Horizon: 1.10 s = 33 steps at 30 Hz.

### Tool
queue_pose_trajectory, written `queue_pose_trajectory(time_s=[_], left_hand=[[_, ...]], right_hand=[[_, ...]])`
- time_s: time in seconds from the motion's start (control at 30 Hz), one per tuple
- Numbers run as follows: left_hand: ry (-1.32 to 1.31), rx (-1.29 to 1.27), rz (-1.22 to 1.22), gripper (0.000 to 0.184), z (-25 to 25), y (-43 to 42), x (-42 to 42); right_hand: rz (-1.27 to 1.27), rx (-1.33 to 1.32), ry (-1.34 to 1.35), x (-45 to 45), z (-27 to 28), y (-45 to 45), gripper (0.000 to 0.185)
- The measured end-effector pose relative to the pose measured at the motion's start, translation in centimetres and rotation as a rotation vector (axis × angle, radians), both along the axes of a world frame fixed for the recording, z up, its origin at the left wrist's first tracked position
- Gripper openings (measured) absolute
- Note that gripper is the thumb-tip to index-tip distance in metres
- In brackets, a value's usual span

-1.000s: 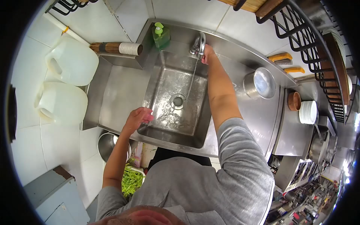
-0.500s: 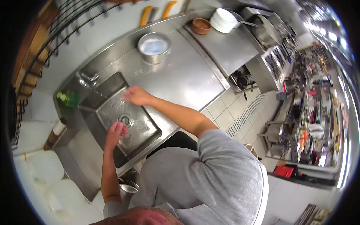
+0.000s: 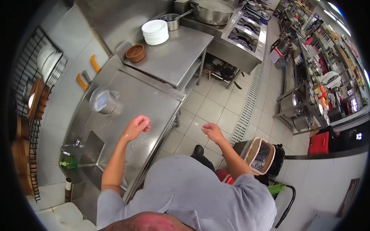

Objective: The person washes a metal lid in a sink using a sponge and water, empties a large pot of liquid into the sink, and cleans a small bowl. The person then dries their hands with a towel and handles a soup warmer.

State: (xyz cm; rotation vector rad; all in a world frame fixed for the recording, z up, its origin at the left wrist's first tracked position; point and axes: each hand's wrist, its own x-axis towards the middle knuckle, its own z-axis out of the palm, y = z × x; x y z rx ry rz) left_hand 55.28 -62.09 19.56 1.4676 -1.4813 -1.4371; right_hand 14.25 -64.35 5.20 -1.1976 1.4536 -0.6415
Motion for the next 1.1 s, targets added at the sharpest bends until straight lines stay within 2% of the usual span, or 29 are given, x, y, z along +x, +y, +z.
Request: queue_pose_trajectory(time_s=[0.07,0.27,0.4,0.63,0.77,0.9,0.97,1.03,1.1], left_hand=[[0.014,-0.015,-0.072,0.026,0.6,-4.8,-5.3],[-0.215,-0.309,-0.288,0.025,3.8,-18.4,-16.8],[-0.383,-0.466,-0.220,0.029,8.2,-27.4,-20.1],[-0.715,-0.859,0.001,0.054,11.7,-48.8,-19.4],[-0.822,-0.934,0.082,0.055,14.7,-61.5,-19.9],[-0.887,-0.938,0.182,0.057,14.7,-72.1,-21.2],[-0.939,-0.959,0.194,0.058,12.2,-76.8,-21.2],[-0.981,-0.865,0.125,0.060,10.7,-79.8,-21.4],[-1.010,-0.799,0.100,0.053,9.2,-81.3,-21.7]], right_hand=[[-0.133,0.051,-0.026,-6.3,-0.7,0.4,0.031],[-0.374,0.134,-0.018,-21.8,-1.8,-0.2,0.026],[-0.381,0.122,0.026,-27.5,-2.1,-3.7,0.025],[-0.266,-0.013,0.181,-31.2,0.7,-15.7,0.027],[-0.221,-0.065,0.272,-34.3,1.2,-23.6,0.026],[-0.276,-0.005,0.288,-36.2,3.9,-29.5,0.023],[-0.280,-0.002,0.280,-37.3,4.8,-32.0,0.022],[-0.298,-0.015,0.296,-38.0,6.4,-35.1,0.022],[-0.312,-0.028,0.276,-38.6,8.1,-38.5,0.022]])
